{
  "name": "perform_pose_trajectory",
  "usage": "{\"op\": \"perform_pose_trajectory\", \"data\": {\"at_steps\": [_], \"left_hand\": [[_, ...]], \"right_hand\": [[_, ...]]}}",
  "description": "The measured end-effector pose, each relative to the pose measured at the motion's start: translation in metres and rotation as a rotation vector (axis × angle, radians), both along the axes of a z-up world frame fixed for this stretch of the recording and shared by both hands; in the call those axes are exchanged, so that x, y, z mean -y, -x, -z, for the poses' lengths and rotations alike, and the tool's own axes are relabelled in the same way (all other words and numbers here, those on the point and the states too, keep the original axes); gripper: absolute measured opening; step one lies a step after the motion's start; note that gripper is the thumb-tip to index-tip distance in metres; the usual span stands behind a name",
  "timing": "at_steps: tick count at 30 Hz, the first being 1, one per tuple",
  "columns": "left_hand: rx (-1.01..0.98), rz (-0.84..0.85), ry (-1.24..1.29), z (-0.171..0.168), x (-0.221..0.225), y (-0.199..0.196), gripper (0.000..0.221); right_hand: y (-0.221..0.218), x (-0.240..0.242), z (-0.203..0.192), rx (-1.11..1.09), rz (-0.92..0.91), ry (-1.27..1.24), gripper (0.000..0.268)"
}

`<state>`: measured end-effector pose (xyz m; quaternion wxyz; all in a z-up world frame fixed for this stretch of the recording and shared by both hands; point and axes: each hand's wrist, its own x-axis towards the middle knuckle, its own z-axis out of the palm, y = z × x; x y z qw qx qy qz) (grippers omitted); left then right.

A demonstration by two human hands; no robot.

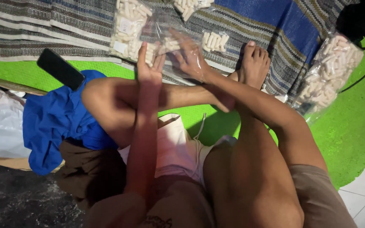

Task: A person is manually packing small white snacks into clear plastic bags while sitting on the floor.

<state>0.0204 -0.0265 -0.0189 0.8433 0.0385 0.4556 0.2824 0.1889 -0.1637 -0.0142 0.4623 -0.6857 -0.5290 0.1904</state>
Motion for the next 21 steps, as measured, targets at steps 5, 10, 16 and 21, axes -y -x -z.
{"op": "perform_pose_trajectory", "data": {"at_steps": [5,10,16,21], "left_hand": [[0.037,-0.022,0.006,-0.041,-0.003,0.004,0.073],[-0.048,0.052,0.026,-0.056,-0.007,0.006,0.082],[0.077,0.052,-0.015,-0.033,-0.002,0.014,0.070],[0.038,0.038,-0.015,-0.015,0.009,0.010,0.070]], "right_hand": [[-0.014,0.018,-0.015,0.405,-0.175,0.127,0.055],[-0.021,0.018,-0.020,0.309,-0.184,0.130,0.062],[-0.008,0.015,-0.024,-0.116,0.065,0.347,0.059],[0.006,0.001,-0.055,-0.398,0.052,-0.019,0.071]]}}
